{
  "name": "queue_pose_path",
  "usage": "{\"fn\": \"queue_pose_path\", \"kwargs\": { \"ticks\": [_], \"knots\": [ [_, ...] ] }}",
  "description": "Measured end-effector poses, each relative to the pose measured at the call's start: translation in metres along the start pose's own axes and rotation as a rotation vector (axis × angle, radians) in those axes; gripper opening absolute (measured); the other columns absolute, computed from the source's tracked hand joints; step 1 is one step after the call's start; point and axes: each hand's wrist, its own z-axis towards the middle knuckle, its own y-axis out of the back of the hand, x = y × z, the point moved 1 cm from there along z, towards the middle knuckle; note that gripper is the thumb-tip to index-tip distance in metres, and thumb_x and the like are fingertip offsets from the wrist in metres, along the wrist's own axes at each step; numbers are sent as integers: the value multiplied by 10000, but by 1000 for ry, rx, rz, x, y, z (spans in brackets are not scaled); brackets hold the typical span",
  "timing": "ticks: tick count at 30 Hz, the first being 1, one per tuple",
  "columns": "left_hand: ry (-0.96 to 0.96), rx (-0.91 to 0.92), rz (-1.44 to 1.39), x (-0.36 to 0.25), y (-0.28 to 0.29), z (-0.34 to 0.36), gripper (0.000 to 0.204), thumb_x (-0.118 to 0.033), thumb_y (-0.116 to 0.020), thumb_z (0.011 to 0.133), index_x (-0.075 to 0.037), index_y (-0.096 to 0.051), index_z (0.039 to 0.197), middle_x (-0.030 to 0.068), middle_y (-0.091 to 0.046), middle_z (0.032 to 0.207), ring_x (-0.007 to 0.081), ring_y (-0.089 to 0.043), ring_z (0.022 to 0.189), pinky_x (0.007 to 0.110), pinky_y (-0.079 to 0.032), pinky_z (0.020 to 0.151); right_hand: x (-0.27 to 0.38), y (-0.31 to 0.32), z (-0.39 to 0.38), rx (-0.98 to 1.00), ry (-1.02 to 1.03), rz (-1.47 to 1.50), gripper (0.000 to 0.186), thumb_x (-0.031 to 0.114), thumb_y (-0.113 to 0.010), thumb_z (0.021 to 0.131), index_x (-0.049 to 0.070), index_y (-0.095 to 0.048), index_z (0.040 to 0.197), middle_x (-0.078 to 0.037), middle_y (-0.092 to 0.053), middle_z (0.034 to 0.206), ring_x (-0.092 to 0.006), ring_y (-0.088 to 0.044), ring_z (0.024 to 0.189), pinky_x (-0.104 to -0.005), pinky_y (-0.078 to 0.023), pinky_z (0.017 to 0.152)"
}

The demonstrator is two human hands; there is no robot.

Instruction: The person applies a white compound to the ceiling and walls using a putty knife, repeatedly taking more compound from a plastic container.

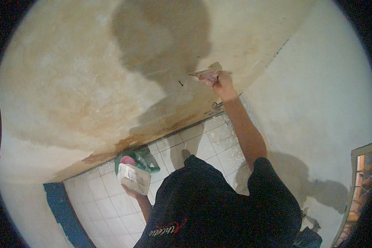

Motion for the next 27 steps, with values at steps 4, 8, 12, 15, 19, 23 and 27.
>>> {"fn": "queue_pose_path", "kwargs": {
  "ticks": [4, 8, 12, 15, 19, 23, 27],
  "knots": [
    [63, 108, -50, 2, -4, -1, 690, -582, -418, 916, -129, -364, 1434, 106, -407, 1439, 340, -421, 1283, 520, -346, 1058, 5, 18, -14, -10, 149, -206, 313, 151, -410, 934, -123, -539, 1014, -243, -647, 1012, -361, -653, 958, -442, -560, 824],
    [35, 58, -44, -4, -7, -4, 677, -575, -411, 921, -129, -373, 1430, 101, -421, 1430, 336, -431, 1274, 516, -355, 1051, -55, 28, -27, -165, -143, -81, 309, 38, -372, 899, -181, -492, 1080, -295, -613, 1010, -405, -642, 878, -454, -563, 817],
    [8, 52, -9, -4, 0, 6, 683, -561, -436, 915, -112, -370, 1425, 119, -414, 1429, 333, -422, 1277, 504, -356, 1053, -108, 64, 18, 744, 680, -558, 286, 38, -370, 894, -180, -493, 1034, -288, -616, 965, -406, -638, 841, -455, -564, 780],
    [13, 92, -10, -1, -7, 7, 672, -555, -430, 918, -108, -381, 1418, 116, -416, 1427, 325, -424, 1276, 500, -359, 1049, -101, 82, 55, -145, -90, 261, 267, -6, -555, 859, -86, -470, 1098, -242, -607, 1018, -417, -634, 988, -462, -583, 790],
    [3, 15, 54, -5, -9, -3, 674, -550, -439, 915, -100, -387, 1414, 111, -416, 1429, 323, -419, 1279, 483, -358, 1051, -42, 44, 46, 158, 224, -22, 224, 43, -453, 888, -66, -470, 1082, -193, -596, 989, -363, -647, 952, -429, -593, 765],
    [77, -21, -22, -1, -20, -10, 676, -551, -436, 917, -95, -387, 1413, 108, -418, 1431, 320, -413, 1284, 473, -321, 1076, 19, 20, 2, -174, -22, 129, 220, -3, -433, 839, -80, -522, 1025, -187, -609, 960, -339, -641, 915, -425, -569, 816],
    [59, 43, -30, -1, -9, -5, 677, -554, -427, 920, -94, -383, 1415, 108, -417, 1431, 319, -408, 1288, 476, -297, 1089, -4, 23, -36, -157, 89, 105, 161, 13, -429, 858, -41, -545, 955, -166, -624, 953, -270, -661, 806, -270, -551, 597]
  ]
}}
